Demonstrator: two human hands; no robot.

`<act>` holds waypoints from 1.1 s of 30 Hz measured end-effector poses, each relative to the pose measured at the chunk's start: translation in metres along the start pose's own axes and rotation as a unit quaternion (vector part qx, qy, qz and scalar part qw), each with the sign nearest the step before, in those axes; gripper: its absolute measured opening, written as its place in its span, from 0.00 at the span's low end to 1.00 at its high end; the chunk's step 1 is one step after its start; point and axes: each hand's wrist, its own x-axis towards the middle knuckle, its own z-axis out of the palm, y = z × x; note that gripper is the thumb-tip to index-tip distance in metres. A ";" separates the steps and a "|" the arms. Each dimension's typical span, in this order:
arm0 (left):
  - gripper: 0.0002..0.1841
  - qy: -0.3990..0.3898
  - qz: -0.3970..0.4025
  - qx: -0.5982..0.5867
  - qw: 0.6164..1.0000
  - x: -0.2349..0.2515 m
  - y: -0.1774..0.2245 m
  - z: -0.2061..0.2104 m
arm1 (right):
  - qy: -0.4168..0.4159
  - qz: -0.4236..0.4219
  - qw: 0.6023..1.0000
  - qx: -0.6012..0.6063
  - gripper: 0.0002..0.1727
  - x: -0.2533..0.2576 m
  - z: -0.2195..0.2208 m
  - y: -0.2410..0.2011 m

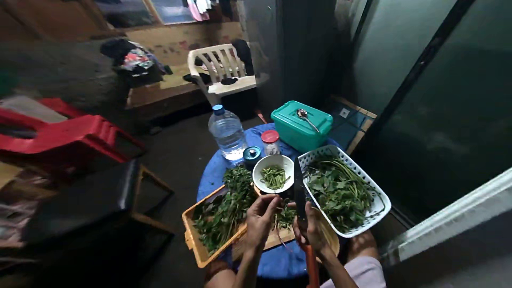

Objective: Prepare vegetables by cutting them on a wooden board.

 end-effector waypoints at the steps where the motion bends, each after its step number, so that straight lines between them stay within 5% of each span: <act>1: 0.06 -0.006 0.003 -0.007 1.000 0.000 -0.003 0.004 | 0.022 0.006 1.000 -0.020 0.43 0.002 -0.004 0.004; 4: 0.06 -0.016 -0.001 -0.019 1.000 0.000 -0.011 0.007 | 0.065 0.037 0.996 -0.052 0.38 0.006 -0.015 0.005; 14: 0.07 0.033 -0.079 -0.024 0.996 0.004 -0.032 0.003 | 0.119 0.156 0.980 0.030 0.44 0.014 -0.028 -0.002; 20: 0.20 -0.016 -0.128 0.136 0.982 -0.001 -0.052 0.021 | 0.145 0.146 0.978 0.020 0.43 0.016 -0.029 -0.005; 23: 0.47 0.009 -0.130 0.158 0.979 -0.009 -0.059 0.035 | 0.175 0.144 0.974 -0.024 0.44 0.015 -0.028 -0.005; 25: 0.55 0.030 -0.066 0.212 0.975 -0.009 -0.064 0.037 | 0.192 0.134 0.972 -0.033 0.42 0.015 -0.028 -0.007; 28: 0.30 -0.016 0.102 0.288 0.952 -0.008 -0.070 0.035 | 0.204 0.132 0.969 -0.044 0.41 0.013 -0.031 -0.012; 31: 0.14 -0.147 0.128 0.290 0.937 -0.008 -0.072 0.037 | 0.192 0.131 0.970 -0.076 0.41 0.012 -0.031 -0.013; 33: 0.09 -0.153 0.132 0.254 0.946 -0.005 -0.075 0.040 | 0.165 0.124 0.975 -0.078 0.41 0.010 -0.032 -0.010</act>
